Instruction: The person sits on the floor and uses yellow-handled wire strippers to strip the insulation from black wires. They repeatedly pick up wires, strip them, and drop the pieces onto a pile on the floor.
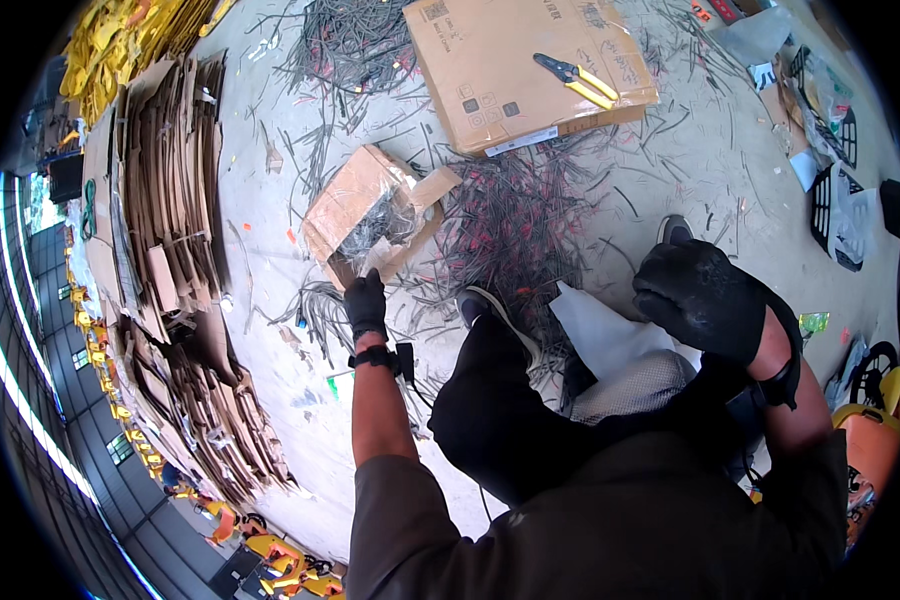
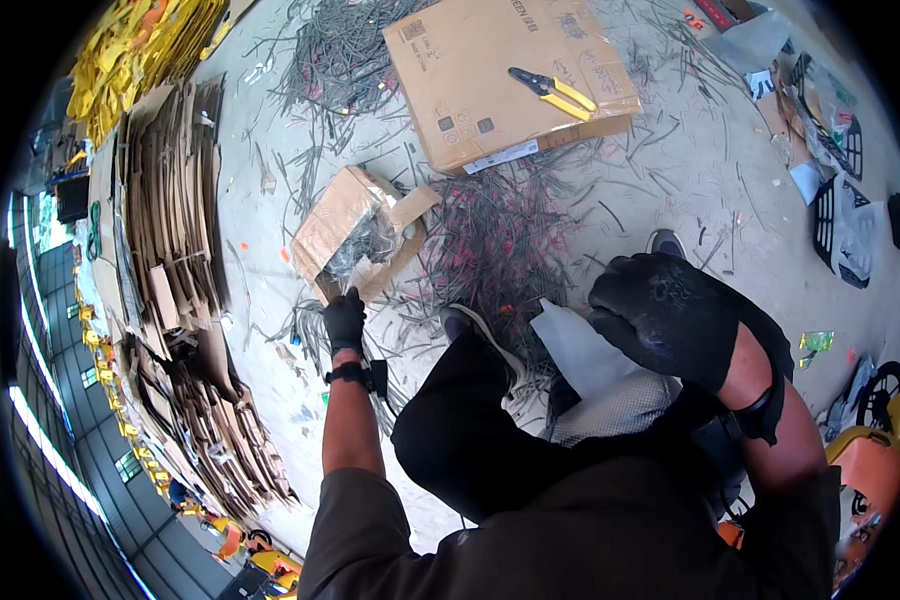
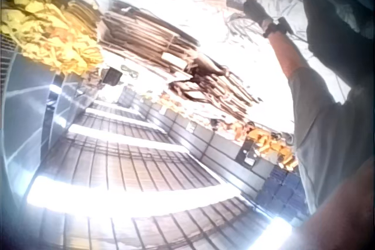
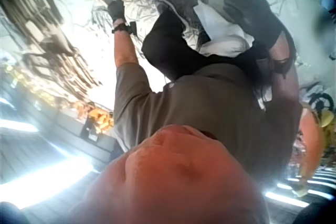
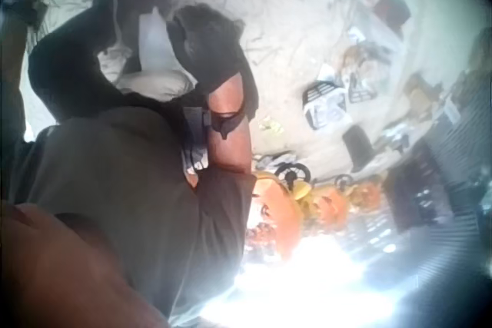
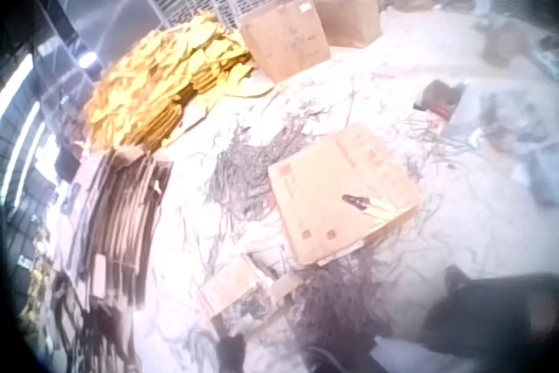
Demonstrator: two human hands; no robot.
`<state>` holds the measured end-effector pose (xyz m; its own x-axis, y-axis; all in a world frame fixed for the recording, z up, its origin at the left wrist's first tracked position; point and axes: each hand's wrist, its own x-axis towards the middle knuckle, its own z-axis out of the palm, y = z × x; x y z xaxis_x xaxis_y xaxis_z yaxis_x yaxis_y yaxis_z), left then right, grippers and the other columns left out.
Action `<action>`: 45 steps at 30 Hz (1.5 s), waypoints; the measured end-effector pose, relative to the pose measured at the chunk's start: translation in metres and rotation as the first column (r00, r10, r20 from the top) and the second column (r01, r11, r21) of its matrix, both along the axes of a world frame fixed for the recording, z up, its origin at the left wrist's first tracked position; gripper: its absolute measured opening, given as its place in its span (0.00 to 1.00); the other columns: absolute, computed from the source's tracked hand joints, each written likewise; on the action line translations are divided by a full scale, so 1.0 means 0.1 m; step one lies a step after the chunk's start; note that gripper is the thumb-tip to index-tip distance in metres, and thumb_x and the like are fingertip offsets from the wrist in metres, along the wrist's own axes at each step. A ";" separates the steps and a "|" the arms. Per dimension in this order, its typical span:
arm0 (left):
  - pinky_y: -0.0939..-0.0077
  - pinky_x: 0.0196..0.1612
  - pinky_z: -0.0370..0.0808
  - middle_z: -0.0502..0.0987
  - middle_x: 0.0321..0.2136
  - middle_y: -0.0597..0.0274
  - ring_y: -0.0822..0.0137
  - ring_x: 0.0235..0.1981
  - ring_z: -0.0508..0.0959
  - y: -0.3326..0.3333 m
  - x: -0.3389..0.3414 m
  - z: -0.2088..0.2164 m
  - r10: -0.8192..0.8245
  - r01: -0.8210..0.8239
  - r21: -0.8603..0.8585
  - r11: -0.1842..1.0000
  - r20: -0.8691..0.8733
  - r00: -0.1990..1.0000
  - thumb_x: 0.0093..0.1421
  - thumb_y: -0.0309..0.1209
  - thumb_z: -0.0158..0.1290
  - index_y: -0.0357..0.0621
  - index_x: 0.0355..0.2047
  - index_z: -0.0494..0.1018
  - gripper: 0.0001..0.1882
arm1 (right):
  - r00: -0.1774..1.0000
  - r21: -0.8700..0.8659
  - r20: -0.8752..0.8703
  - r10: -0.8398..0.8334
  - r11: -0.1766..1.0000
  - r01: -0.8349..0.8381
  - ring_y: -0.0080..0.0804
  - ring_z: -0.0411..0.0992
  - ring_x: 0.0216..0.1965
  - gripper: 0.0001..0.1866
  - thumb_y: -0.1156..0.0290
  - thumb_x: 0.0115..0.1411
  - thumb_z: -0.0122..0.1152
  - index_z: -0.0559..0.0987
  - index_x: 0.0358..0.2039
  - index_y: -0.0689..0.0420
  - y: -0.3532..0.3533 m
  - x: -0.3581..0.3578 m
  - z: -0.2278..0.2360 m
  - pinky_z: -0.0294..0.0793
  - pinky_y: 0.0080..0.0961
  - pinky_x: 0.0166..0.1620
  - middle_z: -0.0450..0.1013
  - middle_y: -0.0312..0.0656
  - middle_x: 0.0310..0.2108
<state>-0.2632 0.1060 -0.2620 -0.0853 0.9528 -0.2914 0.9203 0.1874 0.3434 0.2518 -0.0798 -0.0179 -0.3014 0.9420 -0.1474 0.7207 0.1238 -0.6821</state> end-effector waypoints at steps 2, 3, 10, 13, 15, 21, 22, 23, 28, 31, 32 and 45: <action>0.71 0.19 0.71 0.76 0.17 0.59 0.69 0.16 0.76 -0.46 -0.26 -0.03 0.113 -0.070 -0.201 0.977 0.212 0.971 0.60 0.29 0.51 0.36 0.32 0.78 0.09 | 1.000 0.011 0.025 0.016 1.000 -0.016 0.48 0.73 0.36 0.09 0.64 0.57 0.60 0.77 0.30 0.57 -0.03 0.00 -0.02 0.71 0.45 0.41 0.73 0.45 0.30; 0.71 0.16 0.70 0.77 0.19 0.58 0.67 0.15 0.76 -0.73 -0.19 0.05 0.378 -0.306 -0.235 0.923 0.389 0.840 0.56 0.22 0.52 0.36 0.40 0.77 0.11 | 0.999 -0.026 0.035 0.012 1.000 -0.011 0.48 0.73 0.35 0.10 0.63 0.56 0.60 0.77 0.29 0.57 -0.05 0.00 0.00 0.71 0.45 0.41 0.72 0.46 0.30; 0.74 0.24 0.76 0.80 0.27 0.58 0.66 0.22 0.79 -0.94 -0.20 1.30 0.354 -0.317 -0.173 0.933 0.616 0.704 0.59 0.24 0.54 0.37 0.40 0.77 0.09 | 0.993 -0.104 0.031 0.111 0.989 -0.107 0.50 0.76 0.39 0.15 0.57 0.55 0.57 0.82 0.31 0.55 0.01 -0.21 -0.15 0.75 0.45 0.44 0.78 0.50 0.35; 0.76 0.35 0.78 0.81 0.32 0.58 0.68 0.30 0.80 -0.90 0.92 2.57 -0.024 -0.043 0.079 0.996 0.698 0.716 0.64 0.32 0.55 0.34 0.45 0.76 0.14 | 0.987 -0.093 0.107 0.117 0.990 -0.107 0.51 0.77 0.39 0.14 0.59 0.53 0.57 0.83 0.33 0.54 0.06 -0.32 -0.27 0.76 0.45 0.44 0.79 0.50 0.36; 0.74 0.41 0.78 0.81 0.34 0.55 0.68 0.34 0.81 -1.06 1.75 3.10 -0.161 0.074 0.147 0.986 0.771 0.617 0.65 0.32 0.54 0.32 0.47 0.75 0.15 | 0.985 -0.035 0.143 0.098 0.995 -0.094 0.51 0.77 0.39 0.14 0.61 0.53 0.57 0.82 0.35 0.54 0.05 -0.35 -0.49 0.75 0.45 0.44 0.78 0.50 0.36; 0.68 0.44 0.76 0.80 0.39 0.51 0.60 0.40 0.81 -1.69 3.23 2.52 -0.620 0.493 0.399 0.773 0.638 0.457 0.62 0.30 0.55 0.39 0.43 0.77 0.11 | 0.992 0.482 -0.058 0.111 0.873 -0.069 0.48 0.77 0.41 0.17 0.62 0.52 0.62 0.81 0.42 0.53 -0.25 -0.85 -1.21 0.76 0.42 0.47 0.79 0.47 0.37; 0.65 0.44 0.77 0.80 0.39 0.49 0.55 0.39 0.81 -1.75 3.15 2.04 -0.789 0.602 0.518 0.607 0.482 0.381 0.62 0.31 0.54 0.39 0.42 0.78 0.11 | 0.947 0.091 0.198 0.251 0.958 -0.273 0.43 0.76 0.40 0.11 0.72 0.51 0.59 0.80 0.37 0.54 -0.28 -0.94 -0.66 0.76 0.41 0.38 0.77 0.43 0.36; 0.62 0.44 0.77 0.81 0.38 0.47 0.50 0.39 0.81 -1.79 3.19 1.73 -0.921 0.702 0.600 0.384 0.303 0.244 0.61 0.32 0.53 0.39 0.41 0.78 0.12 | 0.934 0.029 0.197 0.297 0.951 -0.308 0.43 0.76 0.40 0.11 0.72 0.51 0.59 0.80 0.37 0.54 -0.35 -0.87 -0.48 0.76 0.41 0.38 0.77 0.44 0.37; 0.63 0.45 0.76 0.81 0.37 0.47 0.48 0.38 0.81 -2.09 3.41 1.86 -0.497 0.602 0.177 0.779 0.759 0.420 0.63 0.36 0.50 0.37 0.41 0.78 0.15 | 0.922 0.033 0.127 0.365 0.928 -0.372 0.45 0.76 0.40 0.12 0.71 0.51 0.59 0.81 0.37 0.54 -0.56 -0.74 -0.42 0.75 0.42 0.39 0.77 0.44 0.37; 0.63 0.44 0.76 0.80 0.37 0.46 0.48 0.38 0.80 -2.12 3.37 1.87 -0.531 0.624 0.189 0.758 0.734 0.423 0.63 0.38 0.49 0.36 0.40 0.78 0.17 | 0.901 0.008 0.121 0.416 0.908 -0.420 0.45 0.76 0.41 0.12 0.70 0.52 0.59 0.81 0.38 0.53 -0.54 -0.76 -0.35 0.75 0.42 0.40 0.78 0.45 0.37; 0.62 0.44 0.75 0.80 0.36 0.45 0.48 0.38 0.80 -2.12 3.34 1.88 -0.593 0.639 0.250 0.727 0.699 0.400 0.64 0.38 0.48 0.36 0.39 0.78 0.17 | 0.895 -0.003 0.119 0.431 0.901 -0.434 0.46 0.76 0.41 0.12 0.70 0.52 0.59 0.81 0.38 0.53 -0.54 -0.77 -0.33 0.75 0.42 0.40 0.78 0.45 0.37; 0.60 0.39 0.76 0.78 0.38 0.47 0.51 0.38 0.79 -2.41 3.06 1.56 -0.818 0.640 0.514 0.572 0.417 0.396 0.62 0.33 0.49 0.40 0.42 0.75 0.12 | 0.837 -0.088 0.115 0.535 0.845 -0.528 0.49 0.76 0.42 0.13 0.67 0.54 0.59 0.82 0.40 0.52 -0.48 -1.00 -0.25 0.73 0.44 0.43 0.78 0.47 0.38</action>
